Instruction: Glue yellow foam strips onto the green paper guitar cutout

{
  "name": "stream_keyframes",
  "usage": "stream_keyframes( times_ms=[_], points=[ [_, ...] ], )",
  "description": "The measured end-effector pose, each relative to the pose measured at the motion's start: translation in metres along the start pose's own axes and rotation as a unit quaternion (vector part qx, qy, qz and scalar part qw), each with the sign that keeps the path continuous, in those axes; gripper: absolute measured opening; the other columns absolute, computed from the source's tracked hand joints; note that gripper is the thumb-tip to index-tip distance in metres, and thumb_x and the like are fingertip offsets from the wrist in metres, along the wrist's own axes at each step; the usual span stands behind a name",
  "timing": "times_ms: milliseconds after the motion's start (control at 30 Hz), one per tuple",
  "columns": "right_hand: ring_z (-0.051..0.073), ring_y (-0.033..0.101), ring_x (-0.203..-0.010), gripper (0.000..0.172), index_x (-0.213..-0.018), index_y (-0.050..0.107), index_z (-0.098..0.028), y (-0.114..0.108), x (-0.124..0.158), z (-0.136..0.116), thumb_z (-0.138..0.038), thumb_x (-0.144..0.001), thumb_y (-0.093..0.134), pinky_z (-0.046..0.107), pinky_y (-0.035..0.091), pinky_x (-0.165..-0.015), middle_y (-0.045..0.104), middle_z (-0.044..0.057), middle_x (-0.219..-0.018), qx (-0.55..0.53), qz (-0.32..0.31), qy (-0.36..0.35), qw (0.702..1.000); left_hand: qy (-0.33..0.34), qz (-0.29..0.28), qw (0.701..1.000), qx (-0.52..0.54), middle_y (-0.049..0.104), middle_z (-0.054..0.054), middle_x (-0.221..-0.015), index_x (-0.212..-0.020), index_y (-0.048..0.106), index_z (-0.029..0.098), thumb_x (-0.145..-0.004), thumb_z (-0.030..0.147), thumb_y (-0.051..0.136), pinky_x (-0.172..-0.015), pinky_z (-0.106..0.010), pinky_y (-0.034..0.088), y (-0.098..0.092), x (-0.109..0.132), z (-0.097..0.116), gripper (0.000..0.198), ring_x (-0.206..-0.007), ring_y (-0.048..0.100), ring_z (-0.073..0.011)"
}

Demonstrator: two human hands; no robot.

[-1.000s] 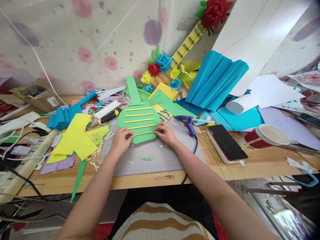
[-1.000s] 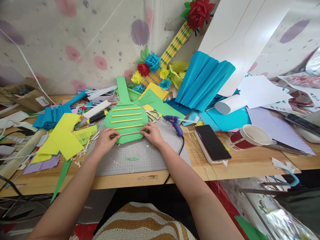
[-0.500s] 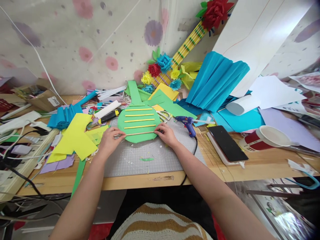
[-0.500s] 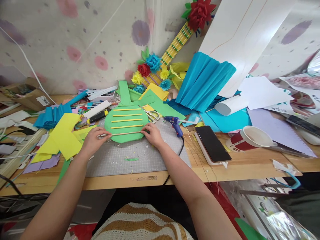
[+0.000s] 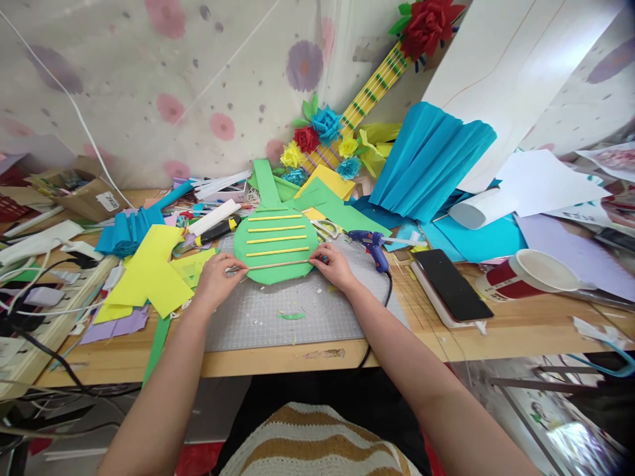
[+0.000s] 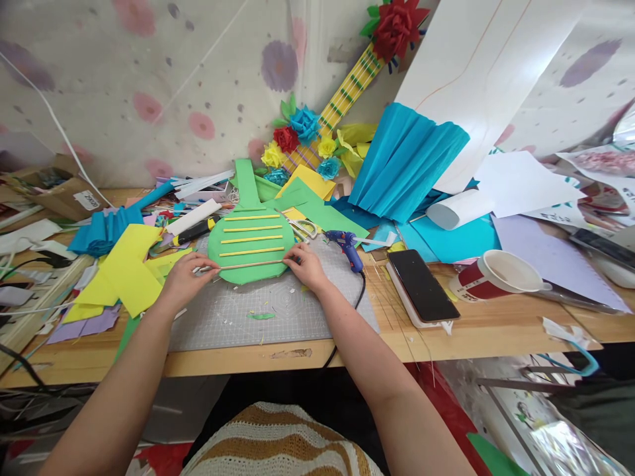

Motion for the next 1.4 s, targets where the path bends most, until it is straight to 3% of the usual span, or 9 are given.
stream_keyframes(
  times_ms=[433, 700, 1100, 1400],
  points=[
    [0.016, 0.052, -0.077, 0.007, -0.072, 0.063, -0.019, 0.0, 0.0, 0.005, -0.026, -0.072, 0.06, 0.026, 0.043, -0.062, 0.054, 0.003, -0.081, -0.044, 0.021, 0.022, 0.999, -0.05, -0.03, 0.998, 0.022, 0.061, -0.003, -0.083, -0.074, 0.068, 0.022, -0.071, 0.032, 0.06, -0.071, -0.029, 0.043, 0.001, -0.001, 0.0, 0.013, -0.079, 0.057, -0.0181],
    [0.015, 0.051, -0.076, 0.009, -0.071, 0.062, -0.019, 0.0, 0.001, 0.005, -0.027, -0.072, 0.059, 0.026, 0.043, -0.063, 0.053, 0.003, -0.08, -0.048, 0.013, 0.036, 0.998, -0.096, 0.026, 0.993, 0.063, 0.061, -0.002, -0.079, -0.072, 0.067, 0.021, -0.067, 0.036, 0.064, -0.069, -0.028, 0.044, 0.001, 0.006, -0.002, 0.016, -0.075, 0.057, -0.0172],
    [0.016, 0.051, -0.078, 0.009, -0.072, 0.062, -0.02, -0.001, 0.001, 0.003, -0.028, -0.073, 0.058, 0.028, 0.043, -0.065, 0.054, 0.003, -0.078, -0.042, 0.019, 0.025, 0.999, -0.071, 0.053, 0.988, 0.125, 0.062, -0.002, -0.082, -0.076, 0.066, 0.02, -0.069, 0.036, 0.062, -0.074, -0.027, 0.045, 0.017, 0.011, -0.021, 0.017, -0.077, 0.057, -0.0152],
    [0.016, 0.051, -0.076, 0.01, -0.074, 0.061, -0.02, 0.0, 0.002, 0.003, -0.028, -0.075, 0.055, 0.028, 0.042, -0.066, 0.055, 0.003, -0.079, -0.035, 0.027, 0.017, 0.999, -0.051, 0.042, 0.993, 0.097, 0.06, -0.003, -0.084, -0.078, 0.063, 0.021, -0.075, 0.034, 0.055, -0.065, -0.025, 0.044, 0.014, 0.012, -0.015, 0.015, -0.079, 0.055, -0.0158]
  ],
)
Point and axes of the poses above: each hand's wrist, its own x-axis away from the middle knuckle, its own y-axis out of the palm, z = x × y, the point moved 1 cm from there along -x, towards the middle knuckle
